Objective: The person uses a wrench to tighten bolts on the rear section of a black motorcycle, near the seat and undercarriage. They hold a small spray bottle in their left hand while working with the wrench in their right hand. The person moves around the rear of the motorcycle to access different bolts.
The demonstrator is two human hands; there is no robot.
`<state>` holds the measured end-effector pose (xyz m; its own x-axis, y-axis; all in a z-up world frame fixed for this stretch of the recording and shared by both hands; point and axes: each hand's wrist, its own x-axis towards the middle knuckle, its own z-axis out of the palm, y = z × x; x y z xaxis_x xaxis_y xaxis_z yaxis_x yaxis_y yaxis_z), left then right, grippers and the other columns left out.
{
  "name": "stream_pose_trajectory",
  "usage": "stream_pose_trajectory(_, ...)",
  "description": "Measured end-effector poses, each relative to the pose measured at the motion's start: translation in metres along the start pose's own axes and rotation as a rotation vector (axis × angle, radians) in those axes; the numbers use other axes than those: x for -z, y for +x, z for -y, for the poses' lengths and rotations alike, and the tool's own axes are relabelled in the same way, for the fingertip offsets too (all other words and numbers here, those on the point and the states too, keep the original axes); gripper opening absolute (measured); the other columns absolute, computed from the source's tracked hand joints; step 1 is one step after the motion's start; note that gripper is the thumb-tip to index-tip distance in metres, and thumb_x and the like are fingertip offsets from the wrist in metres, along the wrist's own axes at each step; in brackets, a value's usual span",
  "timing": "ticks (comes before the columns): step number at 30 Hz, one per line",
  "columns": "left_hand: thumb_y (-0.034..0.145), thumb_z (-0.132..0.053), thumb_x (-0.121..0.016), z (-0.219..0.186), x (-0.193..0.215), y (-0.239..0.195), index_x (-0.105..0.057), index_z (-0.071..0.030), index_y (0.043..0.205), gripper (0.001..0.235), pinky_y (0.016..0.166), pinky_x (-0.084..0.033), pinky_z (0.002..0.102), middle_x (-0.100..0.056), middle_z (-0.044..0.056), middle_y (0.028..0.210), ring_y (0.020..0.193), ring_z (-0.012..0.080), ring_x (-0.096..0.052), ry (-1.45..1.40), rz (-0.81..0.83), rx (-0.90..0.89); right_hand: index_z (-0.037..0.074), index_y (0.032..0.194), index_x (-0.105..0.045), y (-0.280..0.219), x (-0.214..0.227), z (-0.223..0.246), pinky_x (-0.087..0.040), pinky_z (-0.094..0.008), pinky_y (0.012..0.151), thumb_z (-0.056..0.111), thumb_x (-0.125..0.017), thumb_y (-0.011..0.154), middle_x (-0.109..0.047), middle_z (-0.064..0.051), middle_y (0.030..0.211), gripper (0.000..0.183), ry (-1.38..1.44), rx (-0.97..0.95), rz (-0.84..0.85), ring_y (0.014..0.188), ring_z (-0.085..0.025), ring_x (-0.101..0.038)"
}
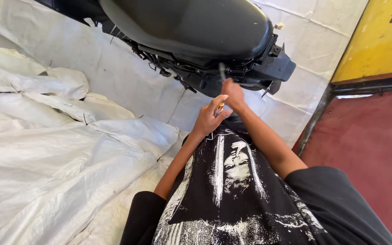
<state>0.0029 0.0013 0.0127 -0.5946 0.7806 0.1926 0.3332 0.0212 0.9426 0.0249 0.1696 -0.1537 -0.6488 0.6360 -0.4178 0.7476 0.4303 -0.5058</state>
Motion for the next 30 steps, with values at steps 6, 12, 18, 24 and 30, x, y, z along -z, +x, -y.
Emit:
stream_pose_trajectory(6, 0.091, -0.028, -0.079, -0.012, -0.011, 0.007, -0.056, -0.021, 0.141, 0.056, 0.061, -0.053, 0.038, -0.068, 0.008, 0.068, 0.058, 0.0255, -0.066, 0.032, 0.023, 0.051, 0.006, 0.105, -0.057, 0.01, 0.018, -0.003, -0.059, -0.062, 0.073, 0.034, -0.044, 0.106, -0.072, -0.028, 0.088, 0.03, -0.072, 0.015, 0.036, 0.088, -0.052, -0.073)
stream_pose_trajectory(12, 0.097, -0.028, -0.071, -0.002, -0.019, 0.009, -0.051, -0.016, 0.141, 0.05, 0.057, -0.052, 0.032, -0.07, 0.007, 0.071, 0.053, 0.0187, -0.066, -0.012, -0.068, 0.094, 0.007, 0.1, -0.056, 0.008, -0.017, -0.031, -0.059, -0.048, 0.048, 0.029, -0.049, 0.104, -0.068, -0.015, 0.071, 0.023, -0.353, 0.293, -0.306, 0.064, -0.039, -0.074)
stream_pose_trajectory(18, 0.102, -0.028, -0.064, 0.014, -0.049, 0.016, -0.047, -0.006, 0.143, 0.05, 0.053, -0.052, 0.028, -0.068, 0.008, 0.07, 0.051, 0.0149, -0.064, -0.105, -0.238, -0.04, 0.005, 0.096, -0.057, -0.012, 0.033, -0.029, -0.057, -0.052, 0.046, 0.028, -0.047, 0.108, -0.066, -0.019, 0.068, 0.028, -0.269, 0.314, -0.238, 0.06, -0.042, -0.072)
stream_pose_trajectory(24, 0.101, -0.02, -0.064, 0.002, -0.057, 0.019, -0.046, -0.001, 0.141, 0.048, 0.052, -0.052, 0.028, -0.066, 0.007, 0.064, 0.049, 0.0153, -0.064, -0.063, -0.213, -0.035, 0.007, 0.097, -0.063, 0.017, 0.011, -0.031, -0.057, -0.056, 0.049, 0.034, -0.056, 0.105, -0.067, -0.018, 0.067, 0.029, -0.24, 0.375, -0.157, 0.064, -0.042, -0.073)
stream_pose_trajectory(30, 0.097, -0.017, -0.071, -0.003, -0.054, 0.022, -0.052, -0.003, 0.138, 0.048, 0.051, -0.052, 0.026, -0.07, 0.007, 0.068, 0.049, 0.0144, -0.065, -0.002, -0.229, -0.005, 0.004, 0.097, -0.061, 0.002, 0.036, -0.047, -0.057, -0.06, 0.054, 0.031, -0.051, 0.108, -0.067, -0.023, 0.073, 0.03, -0.039, 0.224, -0.156, 0.07, -0.049, -0.072)
